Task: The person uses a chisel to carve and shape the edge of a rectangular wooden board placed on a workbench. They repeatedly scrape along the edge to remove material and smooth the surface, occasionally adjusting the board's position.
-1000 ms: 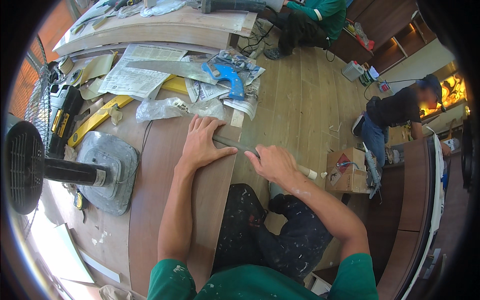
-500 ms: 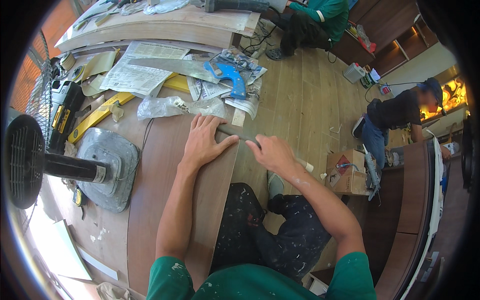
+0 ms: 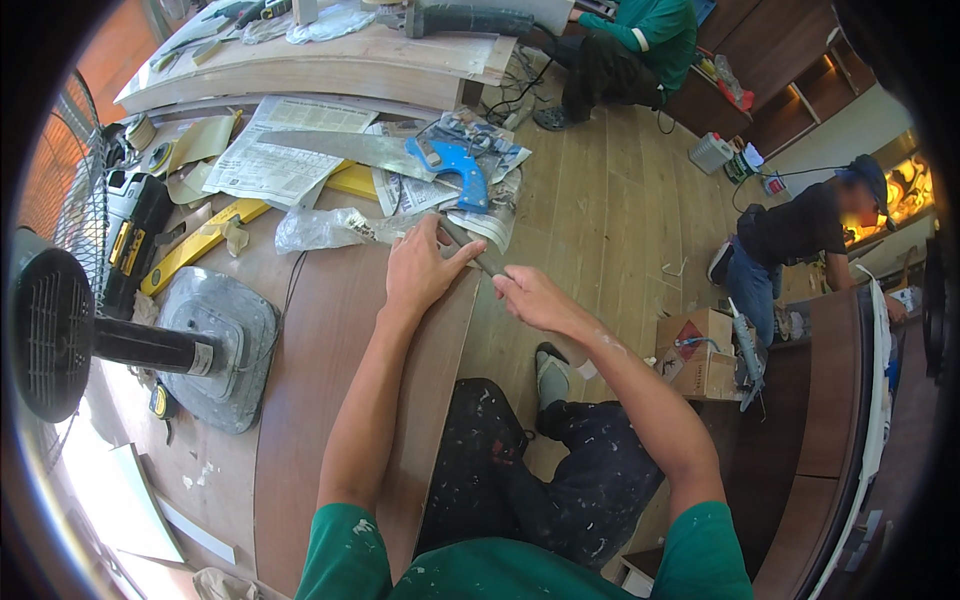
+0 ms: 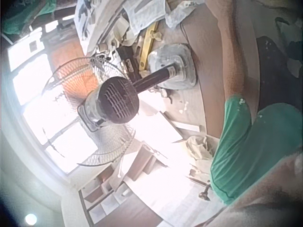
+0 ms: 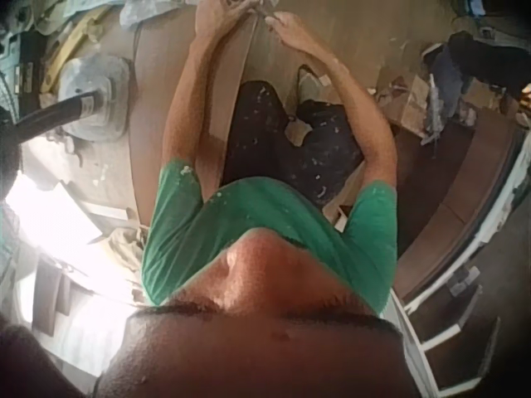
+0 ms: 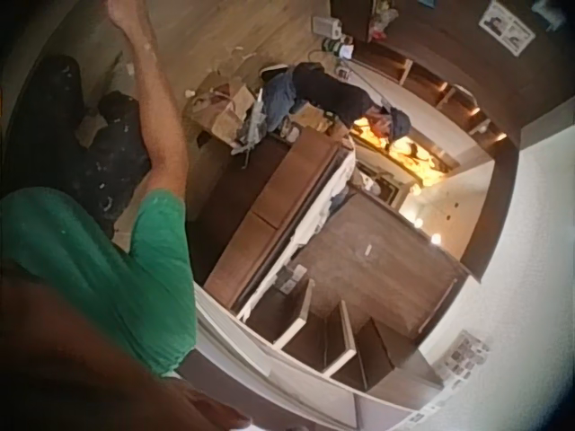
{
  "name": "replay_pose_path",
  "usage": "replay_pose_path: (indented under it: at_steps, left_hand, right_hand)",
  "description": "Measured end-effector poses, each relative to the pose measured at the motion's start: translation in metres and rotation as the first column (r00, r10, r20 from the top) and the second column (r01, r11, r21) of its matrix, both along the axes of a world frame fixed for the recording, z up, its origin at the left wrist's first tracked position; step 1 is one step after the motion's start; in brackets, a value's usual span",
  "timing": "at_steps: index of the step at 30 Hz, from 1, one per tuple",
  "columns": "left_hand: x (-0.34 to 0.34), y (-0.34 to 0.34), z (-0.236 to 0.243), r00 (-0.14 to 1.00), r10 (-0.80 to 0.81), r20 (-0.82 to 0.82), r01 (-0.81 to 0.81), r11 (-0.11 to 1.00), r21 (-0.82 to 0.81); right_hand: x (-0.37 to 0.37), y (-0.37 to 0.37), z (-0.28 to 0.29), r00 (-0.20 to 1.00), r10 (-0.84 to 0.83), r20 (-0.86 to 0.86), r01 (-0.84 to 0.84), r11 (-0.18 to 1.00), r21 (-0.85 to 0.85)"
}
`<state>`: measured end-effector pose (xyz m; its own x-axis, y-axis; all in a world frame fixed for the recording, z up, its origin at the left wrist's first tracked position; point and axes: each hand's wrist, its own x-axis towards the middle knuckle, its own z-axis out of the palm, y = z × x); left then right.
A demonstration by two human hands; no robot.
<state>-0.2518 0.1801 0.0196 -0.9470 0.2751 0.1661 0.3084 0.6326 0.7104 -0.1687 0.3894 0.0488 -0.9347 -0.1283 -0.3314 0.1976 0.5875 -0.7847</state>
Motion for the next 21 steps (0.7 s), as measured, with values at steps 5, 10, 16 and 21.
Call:
replay_pose_path:
  at_steps: [5,10,16,21]
  left_hand:
    - [-0.003,0.008,-0.002,1.000,0.029,0.001,-0.029,0.996,0.090]
    - [0.000,0.004,0.003,0.999,0.038,0.007,-0.038,0.999,0.032]
    - [-0.003,0.004,0.005,0.989,0.112,0.097,-0.128,0.976,0.174]
    - [-0.003,-0.003,0.001,0.986,0.169,-0.004,-0.160,0.941,0.298]
  right_hand:
    - [-0.003,0.010,0.011,0.991,0.008,0.131,0.002,0.997,-0.075]
    - [-0.006,0.015,0.013,0.954,0.029,0.299,0.027,0.983,-0.184]
    - [-0.032,0.028,0.027,0.948,0.155,0.279,-0.116,0.981,-0.153]
    - [-0.062,0.042,0.047,0.852,0.320,0.415,-0.254,0.945,-0.208]
